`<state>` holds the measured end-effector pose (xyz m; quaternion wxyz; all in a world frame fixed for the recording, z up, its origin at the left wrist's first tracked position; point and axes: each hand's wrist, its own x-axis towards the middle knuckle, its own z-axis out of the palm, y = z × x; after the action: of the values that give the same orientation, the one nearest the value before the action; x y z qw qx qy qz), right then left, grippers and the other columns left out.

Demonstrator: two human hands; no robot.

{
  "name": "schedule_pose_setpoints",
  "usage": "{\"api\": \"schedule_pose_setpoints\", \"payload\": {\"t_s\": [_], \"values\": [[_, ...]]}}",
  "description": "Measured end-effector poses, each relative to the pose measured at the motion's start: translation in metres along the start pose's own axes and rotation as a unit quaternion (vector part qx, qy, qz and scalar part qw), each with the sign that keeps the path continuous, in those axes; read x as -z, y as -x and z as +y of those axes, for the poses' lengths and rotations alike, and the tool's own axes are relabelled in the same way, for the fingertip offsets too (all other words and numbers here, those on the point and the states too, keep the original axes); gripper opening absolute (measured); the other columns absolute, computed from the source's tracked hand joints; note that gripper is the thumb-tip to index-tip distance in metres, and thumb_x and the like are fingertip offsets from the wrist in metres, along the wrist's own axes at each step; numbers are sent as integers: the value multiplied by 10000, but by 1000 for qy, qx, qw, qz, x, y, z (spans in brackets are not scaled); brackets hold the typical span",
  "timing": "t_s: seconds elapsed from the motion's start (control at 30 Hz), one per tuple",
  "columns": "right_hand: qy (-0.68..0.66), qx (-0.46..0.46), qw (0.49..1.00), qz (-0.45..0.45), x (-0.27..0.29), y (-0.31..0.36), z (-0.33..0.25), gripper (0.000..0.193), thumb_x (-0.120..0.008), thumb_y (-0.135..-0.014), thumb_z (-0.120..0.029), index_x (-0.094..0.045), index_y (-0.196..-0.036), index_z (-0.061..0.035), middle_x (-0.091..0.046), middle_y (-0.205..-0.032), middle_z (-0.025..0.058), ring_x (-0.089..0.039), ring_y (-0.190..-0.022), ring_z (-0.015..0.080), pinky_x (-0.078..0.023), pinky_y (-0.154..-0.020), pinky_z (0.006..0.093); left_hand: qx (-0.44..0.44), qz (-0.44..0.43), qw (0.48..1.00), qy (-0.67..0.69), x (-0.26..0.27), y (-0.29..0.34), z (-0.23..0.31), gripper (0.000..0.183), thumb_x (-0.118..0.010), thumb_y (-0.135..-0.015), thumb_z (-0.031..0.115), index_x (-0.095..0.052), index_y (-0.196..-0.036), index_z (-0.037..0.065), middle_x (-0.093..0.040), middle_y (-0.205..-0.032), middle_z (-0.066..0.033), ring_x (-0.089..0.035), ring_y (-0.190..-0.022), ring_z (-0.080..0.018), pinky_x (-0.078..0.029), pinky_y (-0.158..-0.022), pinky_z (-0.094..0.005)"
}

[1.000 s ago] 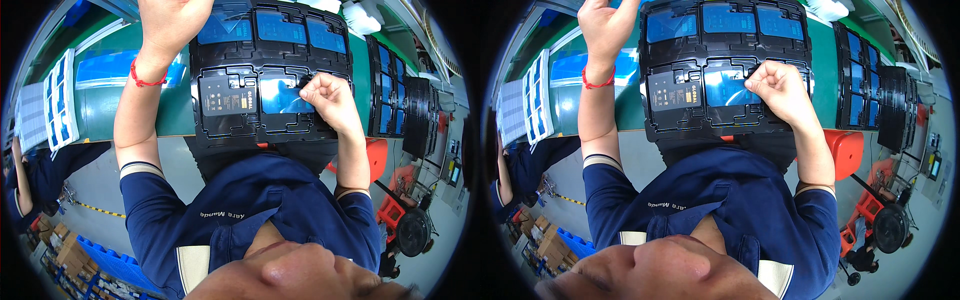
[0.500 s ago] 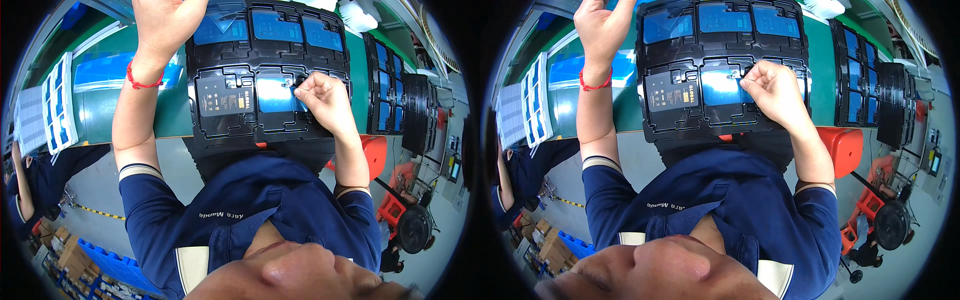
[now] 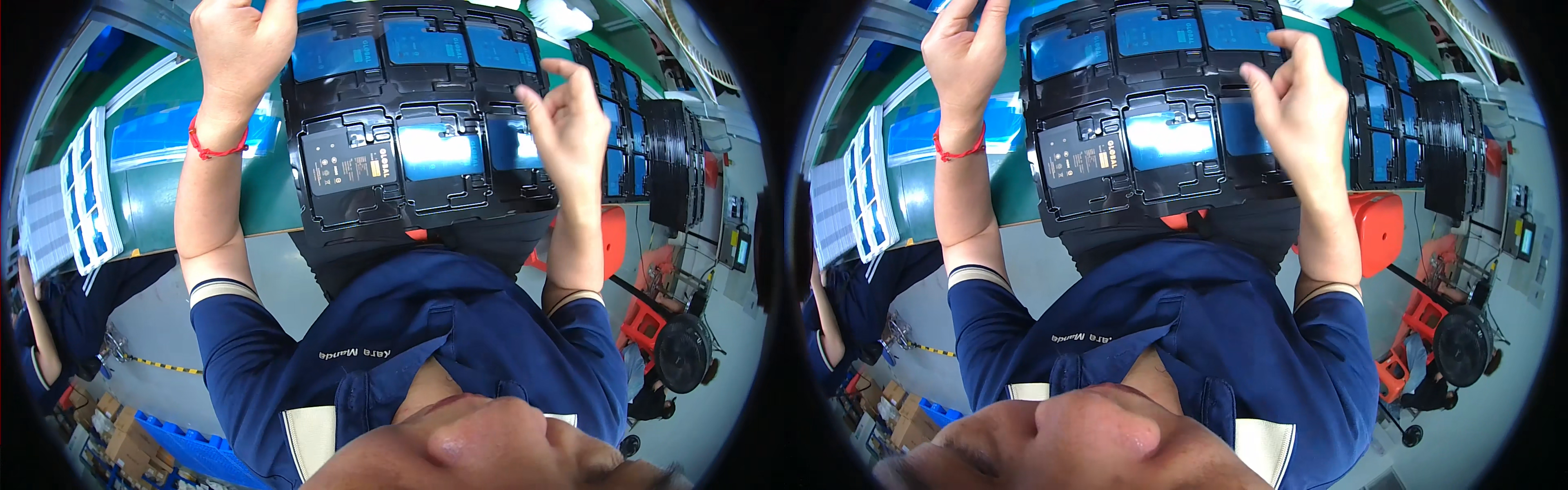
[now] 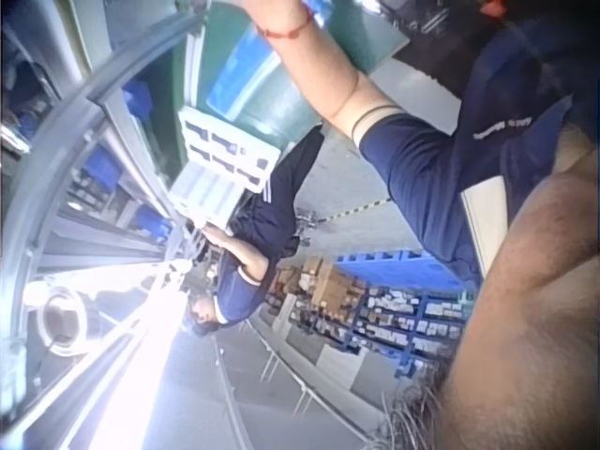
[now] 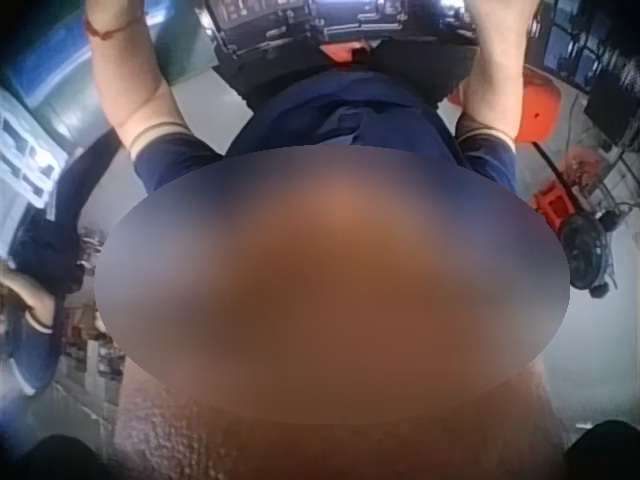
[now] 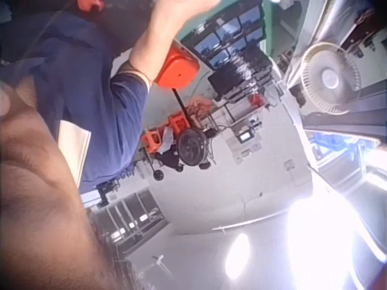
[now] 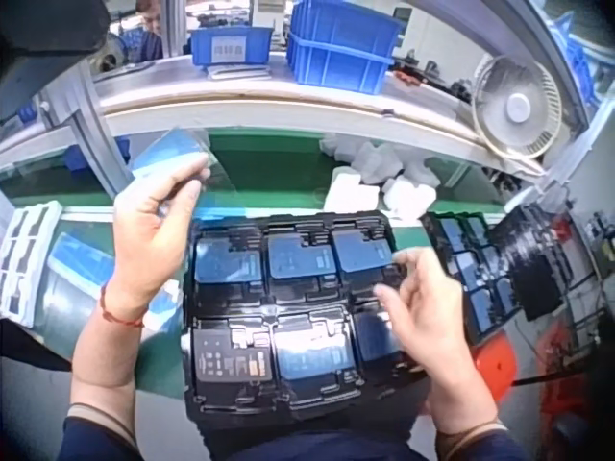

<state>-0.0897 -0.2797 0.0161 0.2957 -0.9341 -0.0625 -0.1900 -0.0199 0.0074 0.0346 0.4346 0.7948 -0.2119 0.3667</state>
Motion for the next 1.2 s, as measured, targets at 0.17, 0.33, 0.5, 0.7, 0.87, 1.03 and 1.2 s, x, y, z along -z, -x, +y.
{"api": "schedule_pose_setpoints", "payload": {"t_s": [0.17,0.33,0.5,0.7,0.87,1.03,1.2], "values": [[-101,33,994,-6,5,-28,-21,247,-724,-810,-97,-628,-1027,-26,-534,-630,-16,-479,-570,38,-370,-513,185,-43,-60,994,86,-12,6,-16,405,-520,-846,-80,-551,-1245,-16,-619,-1132,-124,-580,-1042,-163,-462,-866,-262],[-276,40,947,-158,-13,-57,-61,565,-744,-785,-99,-471,-1273,-18,-595,-967,92,-529,-727,45,-430,-547,176,60,-184,938,287,-15,15,6,727,-499,-794,-133,-234,-1459,-4,-340,-1445,-131,-372,-1289,-188,-311,-1051,-294],[-336,108,921,-167,-53,-64,-48,562,-757,-788,-132,-488,-1277,-68,-598,-923,58,-528,-696,57,-444,-605,184,-27,-261,948,180,-20,16,1,757,-540,-781,-50,-194,-1454,-54,-229,-1513,-216,-228,-1407,-291,-191,-1124,-336],[-362,128,915,-123,-68,-54,-24,291,-768,-775,-135,-690,-1042,-51,-614,-877,3,-552,-768,65,-453,-692,196,163,-263,855,417,-26,19,15,590,-614,-810,6,-381,-1351,-19,-483,-1303,-194,-489,-1187,-248,-379,-983,-306],[-270,201,941,-28,-66,-52,-20,221,-784,-741,-116,-714,-941,-53,-579,-932,17,-542,-826,110,-437,-728,230,199,-248,875,365,-33,30,-2,228,-631,-909,151,-662,-1088,12,-655,-965,-8,-558,-868,-41,-458,-752,-201],[-283,191,940,10,-67,-51,-18,196,-770,-727,-125,-724,-907,-63,-600,-925,69,-587,-893,178,-474,-775,281,223,-231,914,247,-38,37,-8,246,-691,-872,246,-701,-807,9,-496,-597,80,-393,-564,-13,-315,-476,-211],[-454,84,887,-1,-62,-56,-14,179,-725,-804,-107,-714,-975,-53,-637,-978,51,-594,-875,142,-475,-802,272,144,-237,961,7,-26,27,-7,281,-740,-820,301,-728,-797,21,-596,-574,3,-474,-551,-35,-377,-482,-228]]}}
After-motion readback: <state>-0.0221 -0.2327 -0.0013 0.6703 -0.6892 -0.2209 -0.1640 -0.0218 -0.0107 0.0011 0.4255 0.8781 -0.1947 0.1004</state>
